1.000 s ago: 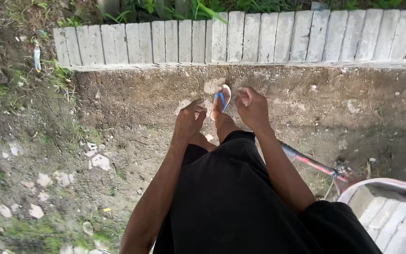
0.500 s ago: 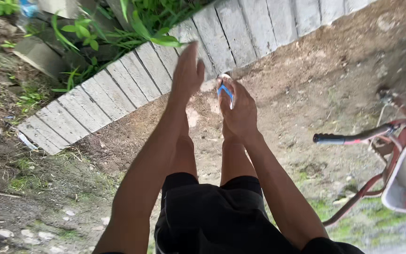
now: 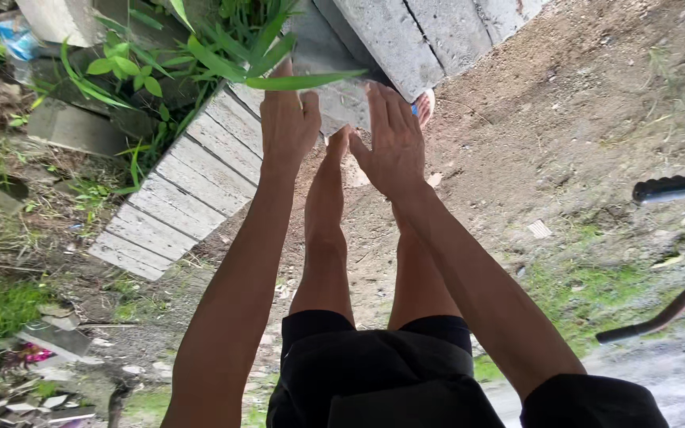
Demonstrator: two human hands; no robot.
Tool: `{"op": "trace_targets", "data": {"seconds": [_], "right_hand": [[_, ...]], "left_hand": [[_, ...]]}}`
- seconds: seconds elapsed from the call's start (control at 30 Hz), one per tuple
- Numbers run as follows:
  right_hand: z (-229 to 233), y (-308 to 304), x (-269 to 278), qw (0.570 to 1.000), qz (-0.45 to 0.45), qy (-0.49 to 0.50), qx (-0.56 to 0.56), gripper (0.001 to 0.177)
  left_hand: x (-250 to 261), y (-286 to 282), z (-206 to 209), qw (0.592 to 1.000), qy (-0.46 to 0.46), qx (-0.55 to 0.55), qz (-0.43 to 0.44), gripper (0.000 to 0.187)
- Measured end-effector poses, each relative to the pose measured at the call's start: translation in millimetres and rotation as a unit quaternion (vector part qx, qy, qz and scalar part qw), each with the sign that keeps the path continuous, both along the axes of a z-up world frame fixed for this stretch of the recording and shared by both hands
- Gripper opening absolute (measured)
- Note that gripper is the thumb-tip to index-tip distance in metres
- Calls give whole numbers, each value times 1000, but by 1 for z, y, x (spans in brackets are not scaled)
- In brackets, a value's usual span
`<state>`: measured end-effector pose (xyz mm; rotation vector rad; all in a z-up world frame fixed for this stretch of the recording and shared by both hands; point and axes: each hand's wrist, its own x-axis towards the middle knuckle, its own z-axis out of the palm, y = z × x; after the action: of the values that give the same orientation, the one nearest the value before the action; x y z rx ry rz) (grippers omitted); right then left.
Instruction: The person repeatedly picks up two grey paving stones from a low wall and places them into a wheelbarrow. This action is performed continuously throughout the video.
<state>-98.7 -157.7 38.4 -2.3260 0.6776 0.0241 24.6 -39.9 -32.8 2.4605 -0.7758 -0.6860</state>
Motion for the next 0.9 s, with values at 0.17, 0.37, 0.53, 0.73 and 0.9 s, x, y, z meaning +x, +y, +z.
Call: {"op": "trace_targets", "data": {"seconds": [0.17,0.37,0.53,0.73,0.9], "right_hand": [[-48,20,17,956,148,246,-58,91],[-79,27,25,972,81,175,-133,86],[-43,18,-4,985,37,104,-132,56],[32,6,-73,991,-43,129,-20,67],[64,-7,-108,981,-113,156,-40,67]], "left_hand": [[22,-15,30,996,86,24,-16,52],[45,-77,18,992,86,36,-88,20],[54,-118,19,940,261,220,-24,17],[40,-80,-14,947,75,185,-251,54],[16,-59,42,937,251,241,-12,70]]}}
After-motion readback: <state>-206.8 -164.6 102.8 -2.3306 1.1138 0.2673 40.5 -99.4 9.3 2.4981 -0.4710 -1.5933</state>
